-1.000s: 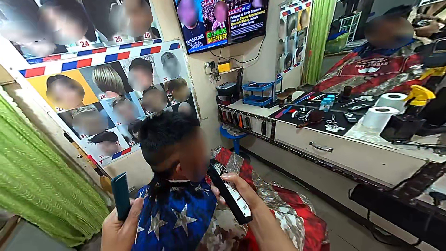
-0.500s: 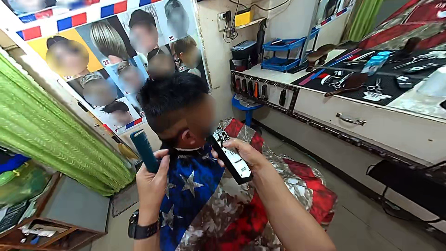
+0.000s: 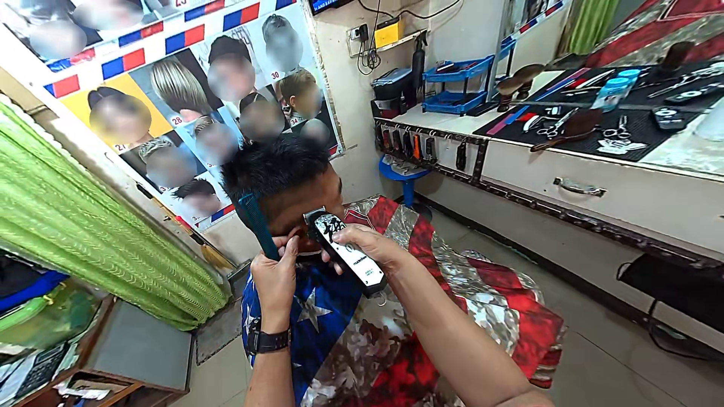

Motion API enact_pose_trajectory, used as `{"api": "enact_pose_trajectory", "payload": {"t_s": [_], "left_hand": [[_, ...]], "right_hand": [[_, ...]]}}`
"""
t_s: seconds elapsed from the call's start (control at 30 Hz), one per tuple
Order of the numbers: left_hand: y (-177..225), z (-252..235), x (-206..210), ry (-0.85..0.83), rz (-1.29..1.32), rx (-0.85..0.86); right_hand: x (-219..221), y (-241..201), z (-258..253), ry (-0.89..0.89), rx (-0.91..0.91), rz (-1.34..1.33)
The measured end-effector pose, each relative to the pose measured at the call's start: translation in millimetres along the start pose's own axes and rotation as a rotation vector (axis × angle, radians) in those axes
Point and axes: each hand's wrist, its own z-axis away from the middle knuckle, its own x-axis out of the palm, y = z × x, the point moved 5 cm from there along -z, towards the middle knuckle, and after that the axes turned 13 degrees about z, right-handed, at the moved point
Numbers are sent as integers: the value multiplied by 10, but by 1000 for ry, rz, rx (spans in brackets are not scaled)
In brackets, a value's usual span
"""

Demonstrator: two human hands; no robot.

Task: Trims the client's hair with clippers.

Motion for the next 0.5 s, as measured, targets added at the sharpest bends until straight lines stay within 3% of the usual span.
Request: {"api": "enact_pose_trajectory", "payload": {"t_s": [0.5], "left_hand": [[-7, 13, 35, -25, 112, 15]], "right_hand": [[-31, -95, 31, -6, -22, 45]]}}
